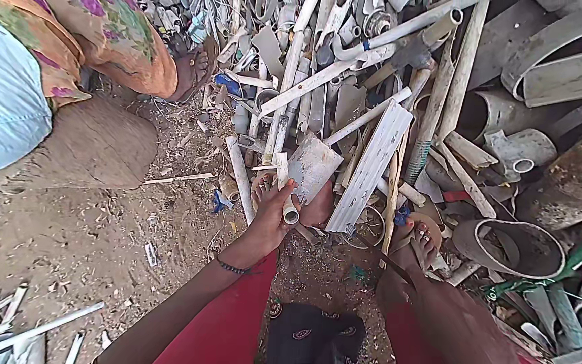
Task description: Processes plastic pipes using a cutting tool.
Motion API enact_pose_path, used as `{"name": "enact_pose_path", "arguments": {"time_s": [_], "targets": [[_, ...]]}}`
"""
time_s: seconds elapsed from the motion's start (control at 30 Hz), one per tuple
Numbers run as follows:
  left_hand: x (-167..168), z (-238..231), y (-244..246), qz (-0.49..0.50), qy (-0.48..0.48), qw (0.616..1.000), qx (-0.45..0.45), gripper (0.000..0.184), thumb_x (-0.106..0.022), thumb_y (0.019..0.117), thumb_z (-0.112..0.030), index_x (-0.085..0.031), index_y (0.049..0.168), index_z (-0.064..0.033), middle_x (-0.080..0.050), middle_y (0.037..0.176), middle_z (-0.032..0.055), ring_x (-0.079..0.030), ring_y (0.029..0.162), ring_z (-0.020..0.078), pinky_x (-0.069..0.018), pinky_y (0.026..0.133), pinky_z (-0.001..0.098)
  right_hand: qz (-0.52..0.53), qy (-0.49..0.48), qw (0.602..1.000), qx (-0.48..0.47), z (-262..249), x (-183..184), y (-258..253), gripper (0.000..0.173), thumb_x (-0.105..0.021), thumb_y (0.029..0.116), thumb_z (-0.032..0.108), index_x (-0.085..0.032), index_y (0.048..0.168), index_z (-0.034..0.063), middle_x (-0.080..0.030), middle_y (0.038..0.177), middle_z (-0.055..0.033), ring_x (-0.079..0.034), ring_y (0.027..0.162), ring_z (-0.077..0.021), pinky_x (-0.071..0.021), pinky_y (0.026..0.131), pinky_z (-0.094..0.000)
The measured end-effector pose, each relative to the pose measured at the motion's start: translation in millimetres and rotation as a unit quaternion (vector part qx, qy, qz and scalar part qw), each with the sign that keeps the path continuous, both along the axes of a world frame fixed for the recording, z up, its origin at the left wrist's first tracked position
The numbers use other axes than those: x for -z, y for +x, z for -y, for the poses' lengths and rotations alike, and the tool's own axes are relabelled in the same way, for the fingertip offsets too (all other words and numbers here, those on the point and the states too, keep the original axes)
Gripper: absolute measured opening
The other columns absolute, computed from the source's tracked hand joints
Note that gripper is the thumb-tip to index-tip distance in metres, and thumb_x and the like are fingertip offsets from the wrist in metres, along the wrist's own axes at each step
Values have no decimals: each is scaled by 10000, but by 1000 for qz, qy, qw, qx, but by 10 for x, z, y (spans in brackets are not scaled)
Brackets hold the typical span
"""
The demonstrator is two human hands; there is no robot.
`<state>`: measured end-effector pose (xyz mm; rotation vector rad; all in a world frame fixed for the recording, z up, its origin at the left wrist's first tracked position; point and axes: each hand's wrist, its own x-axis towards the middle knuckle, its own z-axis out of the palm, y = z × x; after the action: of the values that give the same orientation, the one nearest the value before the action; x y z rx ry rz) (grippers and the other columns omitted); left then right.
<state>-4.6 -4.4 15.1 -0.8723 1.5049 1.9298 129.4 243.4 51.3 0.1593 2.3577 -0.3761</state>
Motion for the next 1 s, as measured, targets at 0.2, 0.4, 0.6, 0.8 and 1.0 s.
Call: {"name": "enact_pose_path", "arguments": {"time_s": [0.2, 0.4, 0.6, 0.8, 1.0], "targets": [[-37, -42, 13, -30, -62, 997, 19, 327, -283, 1133, -315, -521, 1119, -92, -581, 642, 12, -548, 478, 51, -435, 425, 155, -146, -98, 984, 18, -172, -72, 79, 294, -593, 990, 203, -669, 1167, -19, -671, 747, -217, -684, 635, -438, -529, 526, -565], [39, 51, 30, -175, -135, 968, 117, 243, -451, 1092, -193, -535, 1282, -65, -673, 970, 26, -683, 821, 113, -586, 721, 257, -96, -42, 994, 28, -177, -165, 56, 303, -572, 1005, 112, -668, 1274, 9, -706, 882, -268, -701, 757, -489, -537, 624, -624], [122, 93, 55, -349, -167, 916, 103, 276, -767, 830, 0, -730, 1100, -42, -722, 1059, 15, -707, 964, 96, -608, 849, 242, -398, -270, 849, 221, 52, 51, 74, 426, -395, 1113, 373, -522, 1208, -22, -633, 783, -64, -625, 620, -51, -551, 559, -219], [145, 93, 66, -485, -144, 851, 141, 255, -827, 771, -17, -782, 1019, -60, -698, 1007, -21, -701, 934, 60, -628, 820, 225, -297, -282, 902, 136, 243, 491, 22, 315, -512, 1032, 300, -678, 1130, 51, -630, 652, -28, -611, 515, -153, -524, 468, -362], [128, 71, 67, -489, -178, 839, 157, 302, -907, 716, -157, -793, 987, -93, -681, 990, -59, -679, 919, 19, -609, 813, 184, -235, -262, 931, 94, 239, 485, -155, 273, -543, 1013, 240, -637, 1132, 13, -631, 687, -88, -651, 573, -245, -553, 528, -444]]}}
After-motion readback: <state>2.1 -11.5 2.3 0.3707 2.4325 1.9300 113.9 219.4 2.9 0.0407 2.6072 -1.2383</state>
